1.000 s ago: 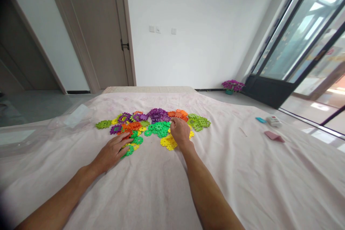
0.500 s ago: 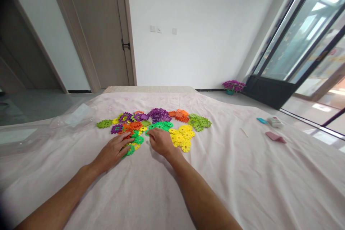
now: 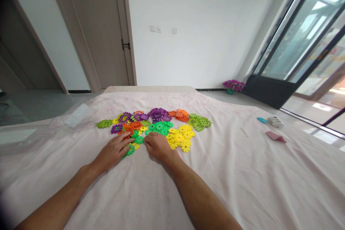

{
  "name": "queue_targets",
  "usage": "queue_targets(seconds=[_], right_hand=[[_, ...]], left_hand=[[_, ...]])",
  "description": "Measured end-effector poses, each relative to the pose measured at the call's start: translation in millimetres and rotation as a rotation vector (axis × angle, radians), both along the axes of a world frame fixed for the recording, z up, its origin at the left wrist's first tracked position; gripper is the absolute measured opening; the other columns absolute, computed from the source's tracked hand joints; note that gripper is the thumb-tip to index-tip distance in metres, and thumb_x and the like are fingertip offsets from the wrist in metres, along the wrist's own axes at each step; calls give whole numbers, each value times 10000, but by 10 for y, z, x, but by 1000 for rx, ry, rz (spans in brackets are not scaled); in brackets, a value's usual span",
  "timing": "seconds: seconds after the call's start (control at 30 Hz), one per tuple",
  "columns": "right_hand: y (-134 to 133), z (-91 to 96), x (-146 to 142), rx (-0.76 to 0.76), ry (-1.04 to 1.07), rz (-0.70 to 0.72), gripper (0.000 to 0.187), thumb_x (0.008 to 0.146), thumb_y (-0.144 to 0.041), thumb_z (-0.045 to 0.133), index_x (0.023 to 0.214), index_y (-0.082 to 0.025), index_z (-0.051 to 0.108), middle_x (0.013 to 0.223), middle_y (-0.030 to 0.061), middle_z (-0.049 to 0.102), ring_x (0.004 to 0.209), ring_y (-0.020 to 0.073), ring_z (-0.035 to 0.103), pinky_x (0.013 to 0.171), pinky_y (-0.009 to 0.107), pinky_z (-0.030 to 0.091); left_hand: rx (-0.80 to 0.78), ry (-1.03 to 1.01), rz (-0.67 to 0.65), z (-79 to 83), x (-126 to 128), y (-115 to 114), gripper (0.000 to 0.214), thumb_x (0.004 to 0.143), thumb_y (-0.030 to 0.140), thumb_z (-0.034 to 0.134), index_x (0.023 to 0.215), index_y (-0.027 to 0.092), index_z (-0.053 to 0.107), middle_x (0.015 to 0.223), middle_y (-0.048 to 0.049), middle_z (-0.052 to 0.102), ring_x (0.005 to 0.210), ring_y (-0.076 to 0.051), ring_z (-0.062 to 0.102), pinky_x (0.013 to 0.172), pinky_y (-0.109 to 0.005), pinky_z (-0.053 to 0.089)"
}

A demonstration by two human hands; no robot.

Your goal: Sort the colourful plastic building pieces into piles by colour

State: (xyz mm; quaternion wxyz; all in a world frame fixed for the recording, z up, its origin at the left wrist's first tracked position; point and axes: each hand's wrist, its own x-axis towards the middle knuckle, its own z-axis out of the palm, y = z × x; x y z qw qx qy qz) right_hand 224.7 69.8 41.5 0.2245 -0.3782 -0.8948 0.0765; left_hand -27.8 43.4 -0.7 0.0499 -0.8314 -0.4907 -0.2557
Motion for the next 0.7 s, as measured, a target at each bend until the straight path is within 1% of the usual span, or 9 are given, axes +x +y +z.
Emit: queue_targets(seconds=[0.17,0.27,0.4,0.47,0.57,0.63,0.7], right_hand=[[-4,-17,-6,38,-23,14,163,944,-168,555,912,-201,711,904,39,695,881,167,614,785,254,426],[-1,-28,-8,53,-44,19,188,961,-195,544,852,-197,698,872,41,685,871,170,602,794,264,421],[-5,-22,-9,55,-48,24,193,964,-201,542,845,-197,694,875,43,681,885,175,601,802,270,421],[-11,-17,-9,51,-50,22,182,962,-201,543,869,-199,700,881,43,682,886,177,602,807,273,423],[-19,-11,-8,37,-42,18,147,956,-231,569,993,-207,710,929,46,694,914,183,608,825,281,432],[-22,-9,-8,30,-37,29,170,947,-275,604,1067,-210,705,979,51,699,955,191,612,847,290,436],[-22,-9,-8,31,-36,45,197,937,-307,629,1092,-211,703,1020,56,699,987,198,613,866,299,438]], left_hand=[[3,14,6,4,0,-3,388,998,389,456,1258,223,692,1444,-113,571,1330,-266,535,1119,-474,452],[17,1,6,-5,-2,1,385,992,387,468,1266,229,689,1444,-106,574,1320,-263,544,1112,-470,462],[24,-11,6,-22,-6,8,380,987,387,477,1258,231,694,1438,-106,580,1315,-264,548,1111,-472,461],[22,-8,8,-24,-7,9,383,988,389,472,1254,226,695,1435,-107,582,1313,-265,548,1112,-469,459],[21,-12,7,-16,-4,8,380,988,391,474,1248,230,699,1430,-101,586,1314,-264,547,1116,-462,455],[19,-16,7,-9,-1,6,379,986,392,479,1248,229,698,1429,-99,587,1316,-264,546,1117,-462,454],[14,-15,9,-4,2,5,378,986,392,482,1249,225,697,1430,-100,587,1314,-264,548,1116,-464,455]])
